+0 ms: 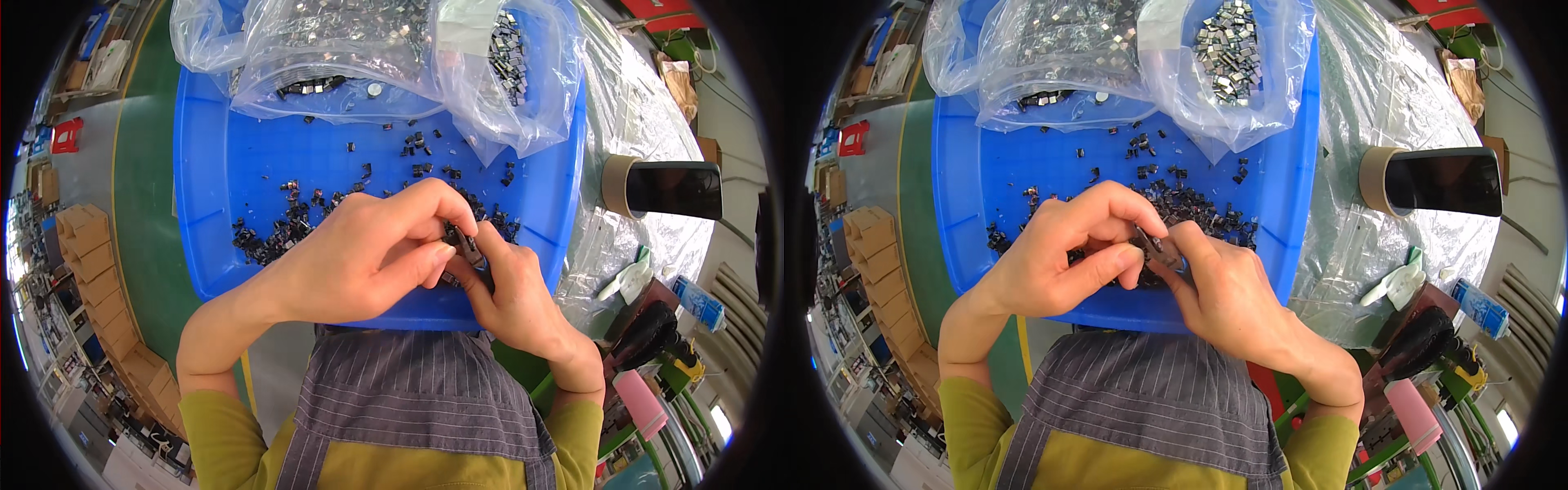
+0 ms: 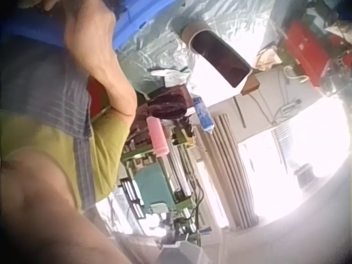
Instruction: Trimming small black electronic components using a pair of pliers over a blue sorting tray.
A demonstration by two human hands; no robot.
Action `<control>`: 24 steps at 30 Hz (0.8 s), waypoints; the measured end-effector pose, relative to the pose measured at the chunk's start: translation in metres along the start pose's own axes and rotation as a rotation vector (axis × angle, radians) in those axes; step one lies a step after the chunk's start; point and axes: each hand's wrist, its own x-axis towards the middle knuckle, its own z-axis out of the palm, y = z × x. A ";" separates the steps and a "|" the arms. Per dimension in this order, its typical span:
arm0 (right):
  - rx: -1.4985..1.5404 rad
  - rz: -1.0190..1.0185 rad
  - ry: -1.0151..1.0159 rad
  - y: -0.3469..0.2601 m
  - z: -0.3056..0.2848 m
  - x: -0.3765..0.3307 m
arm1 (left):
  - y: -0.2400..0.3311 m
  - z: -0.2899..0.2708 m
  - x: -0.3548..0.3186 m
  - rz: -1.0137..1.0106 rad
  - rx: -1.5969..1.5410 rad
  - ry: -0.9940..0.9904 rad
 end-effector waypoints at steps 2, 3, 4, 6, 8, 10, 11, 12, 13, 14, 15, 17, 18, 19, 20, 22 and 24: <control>0.066 0.030 -0.028 -0.002 -0.004 0.001 | 0.007 -0.005 0.001 -0.090 -0.030 -0.042; 0.131 0.059 -0.067 -0.003 -0.006 0.002 | 0.007 -0.005 0.000 -0.089 -0.022 -0.055; 0.136 0.061 -0.055 -0.004 -0.007 0.001 | 0.004 -0.002 -0.002 -0.095 -0.061 -0.016; 0.300 0.162 -0.154 -0.003 -0.009 0.000 | 0.005 -0.004 -0.004 -0.107 -0.095 0.022; 0.310 0.126 -0.151 0.001 -0.009 -0.001 | 0.009 0.000 -0.006 -0.132 -0.154 0.066; 0.324 0.083 -0.152 0.003 -0.009 -0.002 | 0.013 -0.004 -0.006 -0.227 -0.262 0.074; 0.360 0.082 -0.147 0.003 -0.011 -0.002 | 0.011 -0.004 -0.005 -0.234 -0.248 0.071; 0.396 0.081 -0.142 0.003 -0.013 -0.003 | 0.006 -0.001 -0.004 -0.168 -0.319 0.069; 0.413 0.073 -0.134 0.004 -0.012 -0.003 | 0.003 -0.001 -0.004 -0.105 -0.388 0.064; 0.410 0.067 -0.140 0.004 -0.012 -0.003 | 0.005 -0.002 -0.003 -0.126 -0.428 0.054; 0.406 0.060 -0.145 0.005 -0.012 -0.003 | 0.005 -0.002 -0.003 -0.138 -0.411 0.048; 0.384 0.089 -0.174 0.004 -0.016 -0.002 | 0.003 0.001 0.000 -0.111 -0.500 0.076; 0.394 0.071 -0.170 0.004 -0.016 -0.002 | 0.002 -0.001 0.000 -0.122 -0.492 0.067; 0.400 0.052 -0.170 0.004 -0.017 -0.002 | 0.001 -0.002 0.000 -0.151 -0.514 0.053; 0.409 0.053 -0.165 0.004 -0.018 -0.002 | 0.000 -0.002 -0.001 -0.179 -0.538 0.040; 0.348 0.013 -0.165 0.003 -0.019 -0.002 | -0.003 0.000 0.002 -0.161 -0.539 0.049; 0.357 0.010 -0.162 0.003 -0.018 -0.002 | -0.005 0.001 0.002 -0.140 -0.541 0.062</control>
